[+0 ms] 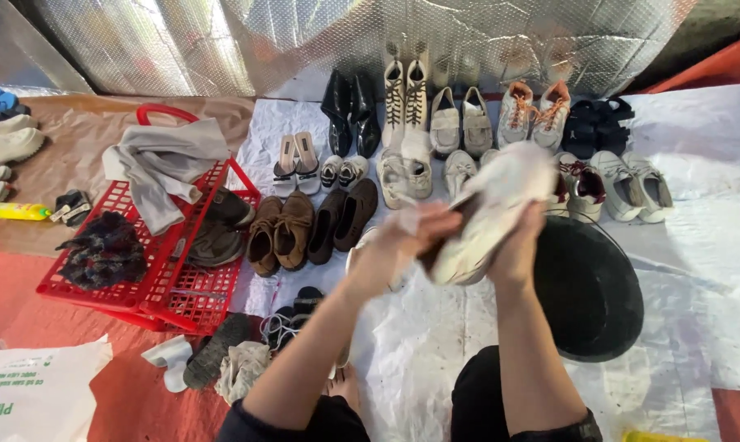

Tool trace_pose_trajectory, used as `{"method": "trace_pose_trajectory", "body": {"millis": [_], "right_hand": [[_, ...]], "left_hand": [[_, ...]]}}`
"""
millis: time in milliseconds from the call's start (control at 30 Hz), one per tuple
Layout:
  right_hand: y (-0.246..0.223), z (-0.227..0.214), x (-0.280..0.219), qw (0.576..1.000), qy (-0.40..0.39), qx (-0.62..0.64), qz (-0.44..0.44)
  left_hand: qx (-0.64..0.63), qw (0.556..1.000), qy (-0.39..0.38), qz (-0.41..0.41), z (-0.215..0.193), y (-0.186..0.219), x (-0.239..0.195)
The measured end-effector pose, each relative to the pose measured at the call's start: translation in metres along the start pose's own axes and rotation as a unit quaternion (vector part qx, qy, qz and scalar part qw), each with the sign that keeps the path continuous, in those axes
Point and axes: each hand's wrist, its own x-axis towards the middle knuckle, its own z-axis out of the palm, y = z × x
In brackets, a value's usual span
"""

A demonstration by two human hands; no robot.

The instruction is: The person scrubs a white sneaker with a toothbrush, repeatedly dipping the brush into a black bowl of water. The person rotates the shoe to clean different areas including the sole and upper. Other shoes are arranged nearby on a white sheet.

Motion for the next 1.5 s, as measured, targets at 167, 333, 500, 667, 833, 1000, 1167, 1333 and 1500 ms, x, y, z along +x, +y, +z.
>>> {"method": "trace_pose_trajectory", "body": {"millis": [167,333,500,667,833,1000,1167,1333,1500], "right_hand": [[-0.019,-0.03,0.016,0.989,0.056,0.139,-0.004],[-0.023,-0.052,0.025,0.98,0.087,0.177,-0.034],[-0.023,-0.074,0.03,0.968,0.117,0.213,-0.062],[-0.025,-0.104,0.034,0.952,0.131,0.262,-0.089],[-0.027,-0.13,0.042,0.935,0.153,0.303,-0.104],[-0.03,-0.14,0.048,0.912,0.173,0.353,-0.114],[-0.034,-0.142,0.042,0.883,0.178,0.414,-0.135],[-0.041,-0.155,0.044,0.862,0.178,0.451,-0.148],[0.006,-0.151,0.044,0.894,0.055,0.421,-0.145]], "left_hand": [[0.355,0.888,0.292,0.018,-0.098,-0.145,0.067],[0.701,0.709,-0.005,-0.071,-0.007,-0.236,0.103],[0.727,0.683,-0.051,-0.041,0.094,-0.299,0.154],[0.717,0.696,-0.047,-0.02,0.161,-0.357,0.192],[0.711,0.701,-0.055,-0.012,0.118,-0.371,0.2],[0.732,0.673,-0.104,-0.011,0.077,-0.34,0.159],[0.622,0.772,-0.085,-0.099,0.072,-0.272,0.115],[0.36,0.916,0.045,-0.169,0.048,-0.21,0.127],[0.01,0.974,0.192,-0.122,0.055,-0.098,0.101]]}}
